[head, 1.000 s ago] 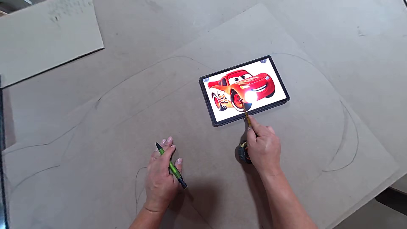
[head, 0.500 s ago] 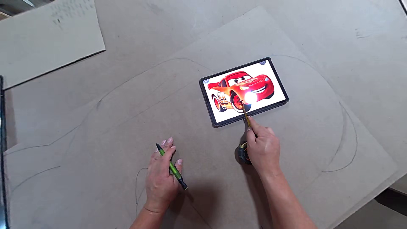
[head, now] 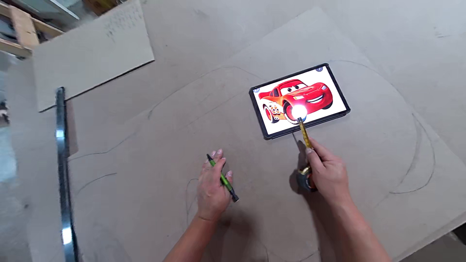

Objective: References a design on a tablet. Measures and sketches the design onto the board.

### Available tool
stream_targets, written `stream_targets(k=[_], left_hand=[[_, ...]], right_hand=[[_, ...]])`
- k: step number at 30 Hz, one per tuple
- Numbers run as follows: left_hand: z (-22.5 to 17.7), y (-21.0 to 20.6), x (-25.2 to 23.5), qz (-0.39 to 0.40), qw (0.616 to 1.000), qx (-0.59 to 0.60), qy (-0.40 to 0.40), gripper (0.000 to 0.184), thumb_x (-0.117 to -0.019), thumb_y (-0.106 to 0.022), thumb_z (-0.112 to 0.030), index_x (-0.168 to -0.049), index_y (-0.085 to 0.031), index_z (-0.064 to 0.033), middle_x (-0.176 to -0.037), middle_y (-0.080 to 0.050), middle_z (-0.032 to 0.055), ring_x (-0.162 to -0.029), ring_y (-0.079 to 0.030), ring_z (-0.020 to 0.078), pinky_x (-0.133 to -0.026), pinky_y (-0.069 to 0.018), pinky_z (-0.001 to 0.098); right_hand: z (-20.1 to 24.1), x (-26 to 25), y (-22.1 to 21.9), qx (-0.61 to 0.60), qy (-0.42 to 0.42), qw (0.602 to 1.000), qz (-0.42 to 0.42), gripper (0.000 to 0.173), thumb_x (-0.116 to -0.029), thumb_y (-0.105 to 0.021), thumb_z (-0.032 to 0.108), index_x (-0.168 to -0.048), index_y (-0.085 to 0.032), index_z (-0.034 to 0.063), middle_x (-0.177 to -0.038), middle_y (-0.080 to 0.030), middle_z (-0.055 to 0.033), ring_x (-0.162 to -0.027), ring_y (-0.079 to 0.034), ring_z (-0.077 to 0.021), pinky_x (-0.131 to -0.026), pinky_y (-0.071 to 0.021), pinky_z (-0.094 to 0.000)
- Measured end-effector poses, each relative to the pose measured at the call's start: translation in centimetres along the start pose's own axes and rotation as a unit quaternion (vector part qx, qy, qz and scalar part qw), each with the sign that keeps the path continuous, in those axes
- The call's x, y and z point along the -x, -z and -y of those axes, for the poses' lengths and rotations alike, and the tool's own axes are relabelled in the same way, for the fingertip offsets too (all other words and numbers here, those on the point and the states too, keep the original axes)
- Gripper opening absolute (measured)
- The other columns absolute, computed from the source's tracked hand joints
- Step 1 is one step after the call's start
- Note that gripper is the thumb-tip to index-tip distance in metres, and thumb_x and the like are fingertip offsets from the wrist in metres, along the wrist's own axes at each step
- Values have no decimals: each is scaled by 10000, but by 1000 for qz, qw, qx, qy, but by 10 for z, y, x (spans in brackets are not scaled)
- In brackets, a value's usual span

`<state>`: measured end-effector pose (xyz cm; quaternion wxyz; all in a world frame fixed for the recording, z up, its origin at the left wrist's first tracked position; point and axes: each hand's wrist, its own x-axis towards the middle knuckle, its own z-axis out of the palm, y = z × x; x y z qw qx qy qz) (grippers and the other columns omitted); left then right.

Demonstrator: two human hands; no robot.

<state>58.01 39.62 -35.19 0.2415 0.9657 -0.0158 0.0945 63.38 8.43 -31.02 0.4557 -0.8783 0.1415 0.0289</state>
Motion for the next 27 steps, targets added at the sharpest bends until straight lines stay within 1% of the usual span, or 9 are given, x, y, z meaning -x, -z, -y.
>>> stream_targets(k=[2,4,6,8,10,14,17,20,27], left_hand=[[0,0,0,3,1000,4,14,433,-1042,-493,-350,-1379,-614,-105,-1550,-520,36,-1488,-411,207,-1237,-337,462],[1,3,3,2,1000,25,10,452,-1047,-495,-350,-1412,-588,-100,-1560,-507,36,-1496,-398,200,-1243,-328,453],[-5,16,17,21,998,63,11,458,-1058,-511,-332,-1458,-547,-111,-1576,-486,19,-1495,-396,174,-1238,-349,427],[-19,40,46,75,994,77,27,486,-1066,-504,-385,-1512,-505,-190,-1569,-492,-33,-1408,-503,127,-1145,-473,401],[-31,62,92,134,986,97,13,489,-1060,-513,-419,-1507,-520,-219,-1537,-532,-29,-1290,-608,140,-1034,-559,407],[-38,82,181,182,967,133,-120,425,-1060,-534,-340,-1445,-588,-168,-1528,-550,24,-1410,-516,184,-1149,-466,422],[-30,75,209,196,954,109,-199,387,-1077,-490,-294,-1425,-595,-160,-1563,-514,21,-1488,-418,191,-1231,-367,436],[-20,63,217,188,954,83,-220,395,-1094,-459,-300,-1433,-594,-149,-1558,-521,17,-1495,-407,172,-1265,-309,441],[-22,53,188,175,964,44,-197,429,-1096,-444,-339,-1456,-585,-154,-1537,-544,-22,-1479,-418,106,-1270,-308,423]], right_hand=[[-3,29,8,-107,-36,992,64,321,-1064,-546,311,-1342,-702,276,-804,-707,10,-658,-658,-138,-583,-577,-337],[-11,72,13,-192,-87,968,140,298,-1074,-536,246,-1313,-695,168,-793,-717,-93,-671,-695,-231,-621,-616,-387],[-21,123,12,-220,-145,945,193,275,-1071,-533,209,-1261,-684,79,-804,-722,-131,-702,-718,-269,-664,-636,-417],[-26,174,4,-212,-176,934,226,280,-1063,-536,218,-1239,-684,59,-817,-724,-104,-708,-719,-241,-673,-635,-405],[-26,219,-8,-215,-195,926,241,279,-1058,-546,216,-1234,-695,59,-820,-721,-90,-695,-709,-220,-665,-629,-399],[-11,276,-39,-153,-196,929,275,269,-1046,-551,265,-1209,-730,148,-844,-729,-22,-717,-702,-158,-690,-616,-373],[1,290,-57,-72,-174,937,294,272,-1039,-532,323,-1156,-740,193,-875,-731,27,-781,-701,-117,-757,-599,-371],[7,294,-62,-29,-169,940,296,273,-1036,-526,357,-1114,-735,199,-865,-727,46,-793,-699,-99,-769,-590,-358],[-32,332,-30,-98,-204,927,298,271,-1012,-611,409,-1078,-725,172,-828,-739,22,-749,-729,-138,-748,-637,-374]])
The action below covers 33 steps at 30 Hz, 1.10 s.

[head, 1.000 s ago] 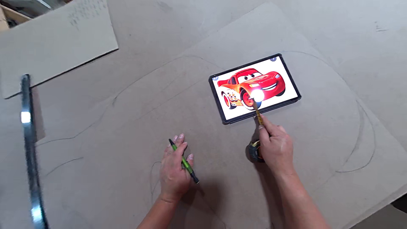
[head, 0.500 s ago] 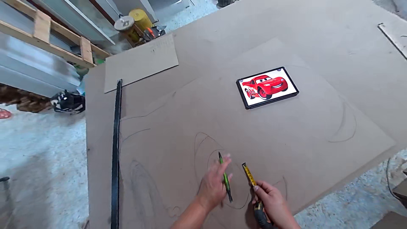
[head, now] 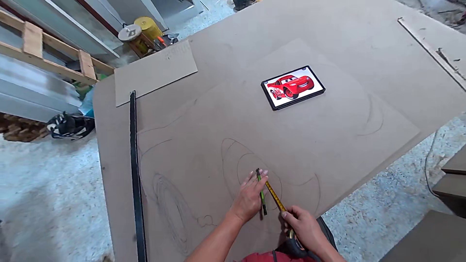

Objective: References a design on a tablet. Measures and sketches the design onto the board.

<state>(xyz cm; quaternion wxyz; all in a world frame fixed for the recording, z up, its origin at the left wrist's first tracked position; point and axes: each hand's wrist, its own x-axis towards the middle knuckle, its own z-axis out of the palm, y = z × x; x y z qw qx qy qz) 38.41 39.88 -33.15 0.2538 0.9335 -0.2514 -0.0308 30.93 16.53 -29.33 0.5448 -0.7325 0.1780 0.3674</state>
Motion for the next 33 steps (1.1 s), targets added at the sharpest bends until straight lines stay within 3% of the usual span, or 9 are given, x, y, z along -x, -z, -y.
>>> stream_targets(k=[7,11,18,28,33], left_hand=[[18,-5,-18,-23,999,24,-32,420,-1076,-514,-277,-1466,-568,-131,-1580,-494,-16,-1523,-341,119,-1280,-284,415],[18,-5,-18,-10,999,15,-38,448,-1083,-486,-277,-1500,-528,-120,-1590,-481,-17,-1532,-320,112,-1287,-263,406],[16,-2,-22,15,999,12,-32,472,-1074,-493,-259,-1525,-492,-121,-1607,-458,-3,-1529,-333,129,-1285,-257,439],[18,-5,-23,13,999,13,-46,489,-1076,-457,-269,-1528,-480,-85,-1615,-445,32,-1554,-281,153,-1300,-204,459],[17,-5,-22,4,997,-1,-73,460,-1081,-472,-238,-1506,-506,-65,-1598,-468,55,-1534,-336,182,-1282,-269,448]], right_hand=[[-67,36,21,-64,-23,997,-43,294,-993,-650,431,-987,-768,161,-784,-748,-5,-710,-728,-170,-710,-632,-387],[-67,36,25,-42,-50,996,-66,298,-978,-657,457,-940,-759,179,-779,-749,27,-717,-725,-136,-717,-623,-368],[-65,37,25,-59,-47,995,-66,228,-1004,-632,367,-976,-749,174,-843,-755,37,-776,-730,-111,-762,-624,-332],[-64,37,28,-6,-58,995,-83,209,-993,-633,397,-922,-740,232,-793,-738,88,-740,-703,-66,-719,-593,-326],[-66,40,25,-28,-36,995,-88,189,-1007,-619,345,-981,-759,221,-832,-748,84,-759,-705,-60,-727,-595,-300]])
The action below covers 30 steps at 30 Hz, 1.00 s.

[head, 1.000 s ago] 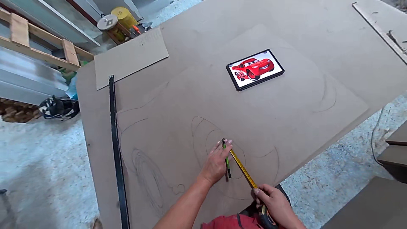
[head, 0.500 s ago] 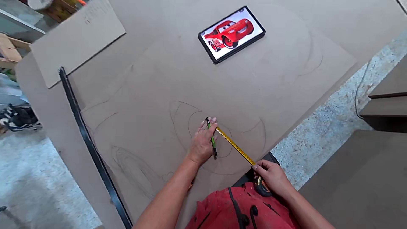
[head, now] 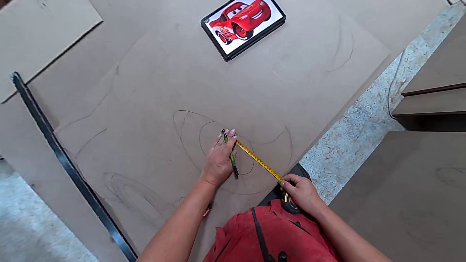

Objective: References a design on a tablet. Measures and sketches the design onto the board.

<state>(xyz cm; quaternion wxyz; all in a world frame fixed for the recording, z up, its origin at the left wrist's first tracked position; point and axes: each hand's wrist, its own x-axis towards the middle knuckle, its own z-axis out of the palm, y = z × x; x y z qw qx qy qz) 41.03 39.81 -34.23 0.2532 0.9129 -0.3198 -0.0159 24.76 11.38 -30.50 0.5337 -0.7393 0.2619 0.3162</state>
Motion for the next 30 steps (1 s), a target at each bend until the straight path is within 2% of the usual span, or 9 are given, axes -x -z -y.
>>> stream_targets(k=[3,9,13,17,30], left_hand=[[-1,0,-1,-5,1000,-8,-8,455,-1074,-473,-215,-1494,-514,-45,-1582,-487,76,-1526,-357,203,-1273,-288,451],[0,0,0,-1,1000,-9,-8,459,-1079,-468,-214,-1509,-500,-58,-1595,-472,62,-1529,-347,187,-1279,-277,450],[-3,1,-2,-5,999,-22,-46,390,-1067,-488,-125,-1438,-578,-48,-1552,-523,77,-1494,-415,213,-1254,-335,442],[-5,1,-3,6,997,-32,-68,381,-1051,-482,-64,-1405,-622,-55,-1529,-550,66,-1469,-453,208,-1241,-360,429],[-6,-1,-1,4,999,-18,-38,390,-1055,-473,-78,-1422,-604,-59,-1556,-520,64,-1499,-406,209,-1255,-337,421]], right_hand=[[-1,1,-3,0,1,1000,-14,196,-999,-618,349,-982,-769,226,-822,-748,86,-739,-704,-63,-704,-599,-309],[0,0,-3,2,1,1000,-17,196,-999,-623,353,-967,-769,225,-804,-744,89,-728,-700,-57,-693,-596,-298],[1,2,-3,-1,-1,1000,-17,174,-972,-621,310,-979,-770,221,-809,-747,79,-729,-704,-66,-690,-598,-307],[1,2,-3,15,3,1000,-22,219,-1011,-604,371,-970,-775,240,-807,-745,105,-728,-698,-46,-689,-594,-296],[14,5,-7,73,-37,995,-51,210,-1008,-602,354,-905,-749,244,-781,-734,116,-689,-680,-38,-672,-575,-314]])
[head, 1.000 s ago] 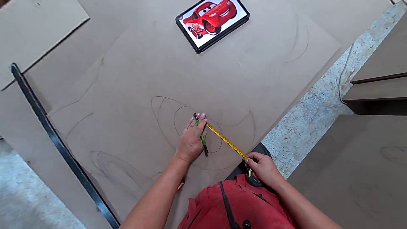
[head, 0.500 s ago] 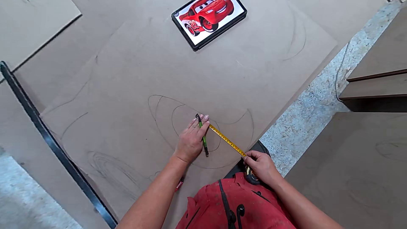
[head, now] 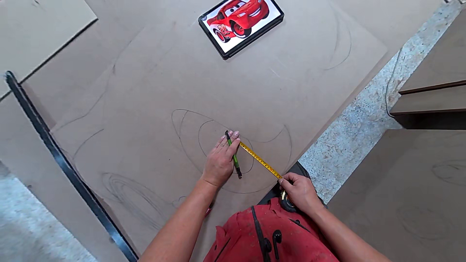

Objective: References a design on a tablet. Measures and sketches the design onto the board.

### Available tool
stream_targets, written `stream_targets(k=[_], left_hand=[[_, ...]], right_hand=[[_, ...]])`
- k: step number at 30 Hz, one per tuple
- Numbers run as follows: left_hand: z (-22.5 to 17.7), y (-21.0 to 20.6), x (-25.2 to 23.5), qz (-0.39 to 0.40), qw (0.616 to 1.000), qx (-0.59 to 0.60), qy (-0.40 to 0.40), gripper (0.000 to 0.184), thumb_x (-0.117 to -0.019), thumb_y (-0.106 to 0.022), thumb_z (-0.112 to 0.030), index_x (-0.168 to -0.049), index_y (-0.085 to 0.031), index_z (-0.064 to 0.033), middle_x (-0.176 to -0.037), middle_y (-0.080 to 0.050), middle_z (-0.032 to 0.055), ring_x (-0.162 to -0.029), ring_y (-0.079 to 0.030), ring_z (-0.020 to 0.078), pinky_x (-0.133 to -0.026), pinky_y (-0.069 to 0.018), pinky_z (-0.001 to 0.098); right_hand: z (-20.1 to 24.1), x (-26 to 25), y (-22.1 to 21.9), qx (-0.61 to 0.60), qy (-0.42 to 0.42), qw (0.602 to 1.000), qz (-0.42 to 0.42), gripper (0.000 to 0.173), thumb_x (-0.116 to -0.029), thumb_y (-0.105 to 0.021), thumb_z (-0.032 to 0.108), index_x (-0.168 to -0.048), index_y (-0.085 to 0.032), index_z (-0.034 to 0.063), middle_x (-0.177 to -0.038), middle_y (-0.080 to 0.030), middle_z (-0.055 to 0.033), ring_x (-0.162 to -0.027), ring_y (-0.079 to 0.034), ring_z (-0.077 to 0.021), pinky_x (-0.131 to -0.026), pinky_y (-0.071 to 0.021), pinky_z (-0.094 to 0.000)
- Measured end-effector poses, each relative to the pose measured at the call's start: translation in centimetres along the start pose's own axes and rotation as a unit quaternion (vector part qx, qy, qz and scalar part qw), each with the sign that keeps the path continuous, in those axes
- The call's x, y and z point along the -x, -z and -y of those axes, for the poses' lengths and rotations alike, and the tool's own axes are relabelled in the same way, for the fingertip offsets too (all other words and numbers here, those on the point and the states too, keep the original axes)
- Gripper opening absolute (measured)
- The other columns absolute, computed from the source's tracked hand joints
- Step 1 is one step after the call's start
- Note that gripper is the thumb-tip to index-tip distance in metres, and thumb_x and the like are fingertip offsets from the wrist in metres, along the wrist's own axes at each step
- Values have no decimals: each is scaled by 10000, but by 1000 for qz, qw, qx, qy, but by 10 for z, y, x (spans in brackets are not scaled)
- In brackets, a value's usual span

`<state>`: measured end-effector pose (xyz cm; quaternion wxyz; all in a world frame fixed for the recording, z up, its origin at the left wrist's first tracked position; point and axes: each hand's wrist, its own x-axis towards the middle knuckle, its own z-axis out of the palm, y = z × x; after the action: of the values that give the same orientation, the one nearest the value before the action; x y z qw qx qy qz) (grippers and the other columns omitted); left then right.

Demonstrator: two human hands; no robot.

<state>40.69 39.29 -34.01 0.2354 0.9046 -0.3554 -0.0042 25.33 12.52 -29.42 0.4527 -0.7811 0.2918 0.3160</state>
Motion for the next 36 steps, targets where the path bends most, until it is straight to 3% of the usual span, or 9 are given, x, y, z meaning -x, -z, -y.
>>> stream_targets(k=[6,10,13,16,19,22,28,32,36], left_hand=[[-19,23,-1,-75,970,151,172,365,-1075,-521,-187,-1422,-611,-119,-1495,-583,16,-1423,-502,151,-1195,-429,405],[-18,46,-7,-187,871,327,316,404,-1109,-447,-266,-1434,-567,-59,-1080,-754,59,-948,-736,157,-880,-624,361],[-8,48,-16,-191,817,384,385,343,-1099,-502,-282,-1283,-671,-47,-942,-764,76,-795,-745,178,-758,-645,352],[-3,40,-30,-186,790,413,413,157,-992,-691,-115,-1114,-710,-17,-890,-763,106,-749,-743,199,-707,-648,356],[-2,30,-41,-194,803,385,412,77,-943,-744,-95,-995,-709,-50,-779,-715,74,-631,-675,162,-584,-589,311],[-2,26,-50,-186,800,368,436,72,-971,-715,-125,-1025,-730,-80,-801,-729,60,-655,-694,155,-606,-605,317],[0,30,-62,-102,847,244,460,68,-950,-708,-228,-975,-751,-181,-754,-710,-31,-632,-663,97,-603,-571,341],[-4,34,-73,-41,868,181,461,106,-939,-747,-276,-1001,-729,-192,-804,-702,-29,-727,-663,112,-694,-555,390],[-6,39,-77,-8,883,129,452,90,-930,-728,-264,-970,-710,-186,-780,-685,-10,-722,-659,145,-671,-541,426]], right_hand=[[0,0,-2,1,-5,1000,8,221,-1002,-597,369,-900,-747,244,-782,-734,116,-695,-680,-46,-682,-570,-326],[-2,0,-7,-16,-7,1000,12,221,-997,-599,374,-903,-749,242,-783,-740,115,-686,-684,-49,-666,-573,-323],[-3,-1,-8,-14,-7,1000,12,222,-993,-598,371,-902,-753,241,-785,-744,115,-692,-689,-48,-671,-577,-324],[-2,-1,-9,-1,-2,1000,7,226,-996,-591,375,-900,-748,245,-784,-744,126,-690,-685,-35,-671,-574,-315],[-3,0,-10,1,2,1000,3,226,-994,-594,381,-905,-750,245,-789,-747,129,-694,-687,-30,-675,-575,-313],[-2,0,-9,1,1,1000,3,224,-996,-594,375,-905,-748,241,-785,-745,129,-683,-683,-33,-665,-571,-311],[-2,0,-9,-4,-1,1000,3,223,-995,-593,374,-907,-753,246,-783,-744,134,-686,-683,-27,-665,-570,-304],[-2,0,-7,-10,2,1000,2,231,-999,-588,374,-900,-750,241,-790,-748,124,-686,-689,-37,-661,-581,-315],[-4,-1,-7,-13,11,1000,0,225,-990,-598,375,-893,-748,238,-772,-744,122,-674,-686,-35,-643,-579,-307]])
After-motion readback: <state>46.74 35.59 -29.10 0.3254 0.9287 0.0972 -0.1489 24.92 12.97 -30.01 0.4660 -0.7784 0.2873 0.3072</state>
